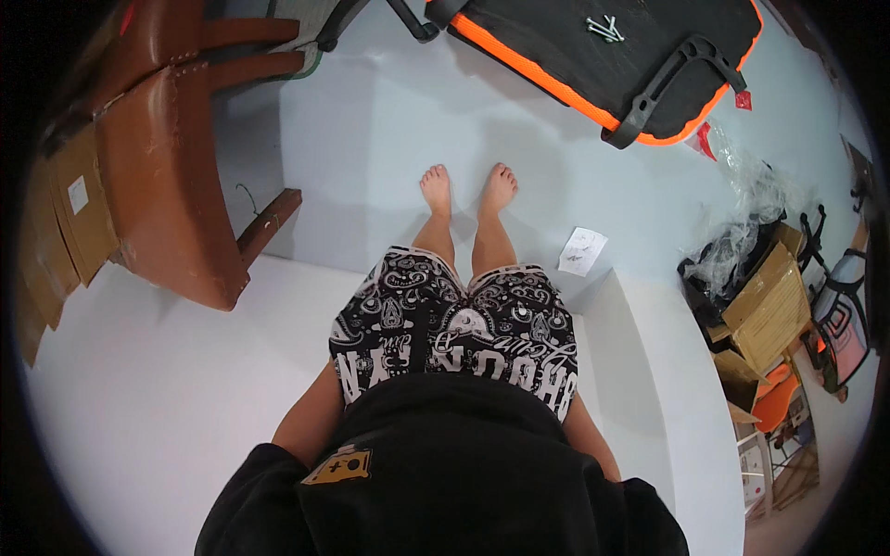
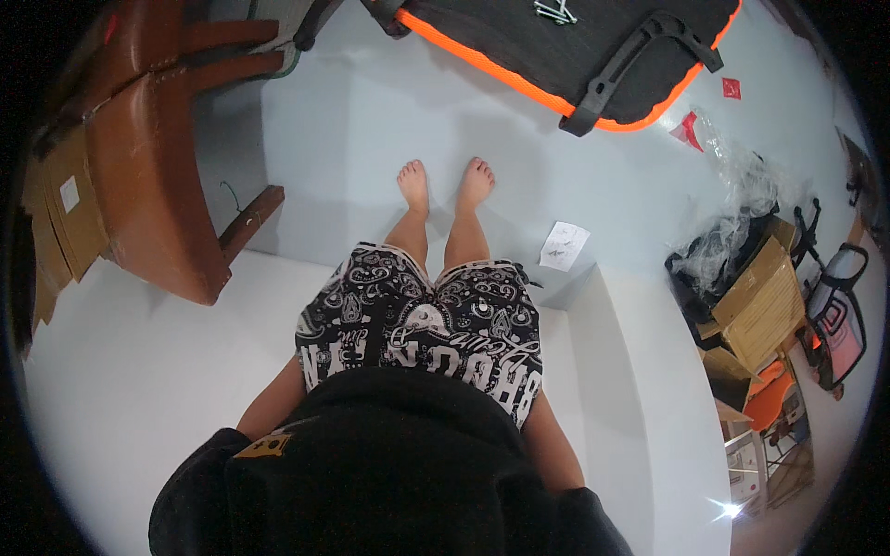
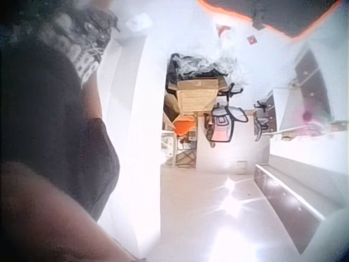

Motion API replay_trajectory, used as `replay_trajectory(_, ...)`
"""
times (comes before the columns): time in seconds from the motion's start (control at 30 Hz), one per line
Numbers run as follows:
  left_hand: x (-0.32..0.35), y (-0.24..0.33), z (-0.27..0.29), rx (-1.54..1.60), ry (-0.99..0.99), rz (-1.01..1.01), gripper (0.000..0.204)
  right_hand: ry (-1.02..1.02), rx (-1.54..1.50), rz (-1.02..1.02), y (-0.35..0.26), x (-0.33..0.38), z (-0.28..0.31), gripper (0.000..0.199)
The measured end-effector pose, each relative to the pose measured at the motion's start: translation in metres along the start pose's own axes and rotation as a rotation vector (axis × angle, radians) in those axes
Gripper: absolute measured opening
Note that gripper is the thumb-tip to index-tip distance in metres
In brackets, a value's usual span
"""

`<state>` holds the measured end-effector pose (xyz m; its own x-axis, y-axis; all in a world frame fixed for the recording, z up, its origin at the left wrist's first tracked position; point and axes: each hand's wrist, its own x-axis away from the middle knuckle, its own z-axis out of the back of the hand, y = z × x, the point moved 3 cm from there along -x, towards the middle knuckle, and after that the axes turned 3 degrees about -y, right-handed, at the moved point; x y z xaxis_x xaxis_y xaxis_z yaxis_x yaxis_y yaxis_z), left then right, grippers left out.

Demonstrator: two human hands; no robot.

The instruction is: The person assembles an office chair by attaching the seat to the base. They position the seat, insert screws into the mounting holes, and tighten them by hand.

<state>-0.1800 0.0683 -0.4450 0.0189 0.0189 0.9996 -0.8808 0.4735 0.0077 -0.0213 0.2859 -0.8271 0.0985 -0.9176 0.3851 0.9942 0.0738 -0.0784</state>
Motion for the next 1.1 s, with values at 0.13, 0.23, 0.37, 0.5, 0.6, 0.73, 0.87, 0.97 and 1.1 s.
replay_trajectory(0.13,-0.012,0.000,-0.024,-0.055,-0.048,0.036,0.030,0.094,-0.003,-0.007,0.022,-0.007,0.003,0.016)
replay_trajectory(0.23,-0.015,0.005,-0.027,-0.082,-0.060,0.037,0.030,0.101,-0.052,-0.038,0.021,-0.008,-0.003,0.016)
replay_trajectory(0.37,-0.019,0.006,-0.029,-0.099,-0.057,0.030,0.030,0.019,0.037,-0.039,0.010,-0.006,-0.001,0.016)
replay_trajectory(0.5,-0.023,0.004,-0.027,-0.108,-0.054,0.029,0.030,0.007,0.091,0.009,0.000,-0.001,-0.001,0.016)
replay_trajectory(0.6,-0.042,0.006,-0.051,-0.202,-0.146,0.068,0.031,0.062,0.155,-0.054,0.051,-0.018,-0.004,0.017)
replay_trajectory(0.73,-0.042,-0.002,-0.044,-0.216,-0.136,0.059,0.031,0.026,0.165,-0.010,0.030,-0.017,-0.010,0.016)
replay_trajectory(0.87,-0.036,0.003,-0.028,-0.264,-0.092,0.033,0.031,-0.027,0.025,0.059,-0.008,-0.003,-0.010,0.016)
replay_trajectory(0.97,-0.034,0.001,-0.037,-0.324,-0.130,0.041,0.031,0.097,0.029,0.107,0.013,-0.006,-0.006,0.015)
replay_trajectory(1.1,-0.036,0.010,-0.052,-0.468,-0.196,0.040,0.032,0.160,0.035,0.034,0.047,-0.006,-0.007,0.015)
